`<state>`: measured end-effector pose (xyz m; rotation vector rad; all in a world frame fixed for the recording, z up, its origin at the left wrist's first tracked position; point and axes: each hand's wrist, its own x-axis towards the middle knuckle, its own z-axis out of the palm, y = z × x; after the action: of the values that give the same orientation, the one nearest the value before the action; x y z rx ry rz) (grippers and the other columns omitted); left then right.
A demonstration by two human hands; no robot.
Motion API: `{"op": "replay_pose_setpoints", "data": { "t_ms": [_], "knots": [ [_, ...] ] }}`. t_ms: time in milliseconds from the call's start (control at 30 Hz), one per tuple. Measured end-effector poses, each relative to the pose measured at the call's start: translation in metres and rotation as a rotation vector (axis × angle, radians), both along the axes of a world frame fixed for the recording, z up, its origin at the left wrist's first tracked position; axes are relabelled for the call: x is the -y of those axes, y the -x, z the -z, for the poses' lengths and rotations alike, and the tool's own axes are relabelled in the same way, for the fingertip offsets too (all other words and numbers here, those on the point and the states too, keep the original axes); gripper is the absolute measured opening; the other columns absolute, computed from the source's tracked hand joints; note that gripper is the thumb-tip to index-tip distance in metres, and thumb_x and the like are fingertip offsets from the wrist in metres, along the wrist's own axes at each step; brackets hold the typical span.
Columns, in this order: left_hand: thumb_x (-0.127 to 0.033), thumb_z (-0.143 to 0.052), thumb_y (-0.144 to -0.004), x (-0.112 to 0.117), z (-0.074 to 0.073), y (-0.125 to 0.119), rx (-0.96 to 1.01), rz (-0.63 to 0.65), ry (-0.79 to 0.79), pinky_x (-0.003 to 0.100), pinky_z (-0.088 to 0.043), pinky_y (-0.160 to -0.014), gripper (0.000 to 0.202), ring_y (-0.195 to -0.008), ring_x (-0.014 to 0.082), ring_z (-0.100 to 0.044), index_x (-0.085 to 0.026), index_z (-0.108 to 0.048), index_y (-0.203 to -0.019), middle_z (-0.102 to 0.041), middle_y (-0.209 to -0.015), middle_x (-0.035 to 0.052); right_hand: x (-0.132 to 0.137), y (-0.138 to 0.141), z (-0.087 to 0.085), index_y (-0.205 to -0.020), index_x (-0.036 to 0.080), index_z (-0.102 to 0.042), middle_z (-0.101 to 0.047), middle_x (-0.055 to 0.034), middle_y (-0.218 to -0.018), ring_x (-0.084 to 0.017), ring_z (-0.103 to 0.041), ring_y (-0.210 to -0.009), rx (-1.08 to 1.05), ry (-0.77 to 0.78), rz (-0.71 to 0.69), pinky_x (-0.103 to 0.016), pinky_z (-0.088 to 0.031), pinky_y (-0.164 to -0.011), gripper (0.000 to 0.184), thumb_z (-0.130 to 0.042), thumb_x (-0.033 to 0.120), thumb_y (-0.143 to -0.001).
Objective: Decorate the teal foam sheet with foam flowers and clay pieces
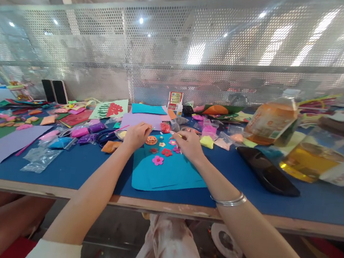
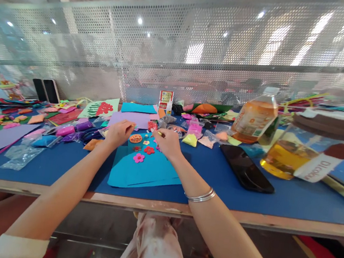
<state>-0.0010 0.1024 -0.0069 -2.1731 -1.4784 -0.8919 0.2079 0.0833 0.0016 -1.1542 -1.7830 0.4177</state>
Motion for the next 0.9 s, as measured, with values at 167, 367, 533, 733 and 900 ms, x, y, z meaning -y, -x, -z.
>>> {"op": "replay_pose_setpoints", "data": {
  "t_ms": [167, 367, 533, 733, 900],
  "knots": [
    [-0.023, -0.045, -0.085, -0.0010, 0.0004, 0.0016, 0.011, -0.020, -0.011, 0.027, -0.044, -0.073, 0.022, -0.084, 0.0179, -0.062, -0.018, -0.061, -0.100, -0.067, -0.096, 0.0059, -0.0015, -0.0001, 0.0000, -0.078, 0.014, -0.069, -0.064, -0.0028, -0.064, -0.013, -0.052, -0.056, -0.075, 0.009, 0.037, -0.025, -0.037, -0.056, 0.025, -0.054, 0.034, -0.074],
    [-0.039, -0.050, -0.084, 0.0004, -0.0022, 0.0005, -0.043, -0.027, 0.058, 0.027, -0.043, -0.064, 0.026, -0.073, 0.0186, -0.063, -0.018, -0.066, -0.081, -0.069, -0.077, 0.0049, -0.0011, 0.0001, 0.0008, -0.080, 0.014, -0.068, -0.067, -0.0041, -0.071, -0.014, -0.055, -0.060, -0.029, -0.033, 0.029, -0.025, -0.039, -0.060, 0.021, -0.056, 0.029, -0.073],
    [-0.023, -0.043, -0.086, -0.0008, -0.0009, -0.0002, -0.014, 0.021, 0.010, 0.028, -0.045, -0.077, 0.026, -0.089, 0.0183, -0.061, -0.017, -0.062, -0.103, -0.066, -0.100, 0.0071, 0.0009, 0.0012, -0.0010, -0.075, 0.014, -0.069, -0.066, -0.0031, -0.065, -0.013, -0.054, -0.055, 0.025, -0.026, 0.026, -0.024, -0.037, -0.057, 0.019, -0.055, 0.028, -0.074],
    [-0.025, -0.053, -0.081, 0.0003, -0.0030, 0.0009, -0.027, 0.053, 0.041, 0.026, -0.045, -0.070, 0.015, -0.078, 0.0170, -0.061, -0.017, -0.066, -0.083, -0.067, -0.085, 0.0046, 0.0021, 0.0016, -0.0023, -0.074, 0.014, -0.069, -0.065, -0.0023, -0.062, -0.012, -0.052, -0.053, 0.039, -0.042, 0.027, -0.023, -0.036, -0.055, 0.019, -0.055, 0.027, -0.074],
    [-0.029, -0.049, -0.085, 0.0012, -0.0039, -0.0007, -0.035, 0.033, 0.052, 0.028, -0.045, -0.069, 0.022, -0.076, 0.0180, -0.062, -0.016, -0.067, -0.085, -0.068, -0.084, 0.0065, 0.0012, 0.0002, -0.0007, -0.074, 0.014, -0.069, -0.065, -0.0026, -0.061, -0.012, -0.052, -0.052, 0.051, -0.047, 0.027, -0.023, -0.036, -0.055, 0.020, -0.054, 0.027, -0.074]
  ]
}}
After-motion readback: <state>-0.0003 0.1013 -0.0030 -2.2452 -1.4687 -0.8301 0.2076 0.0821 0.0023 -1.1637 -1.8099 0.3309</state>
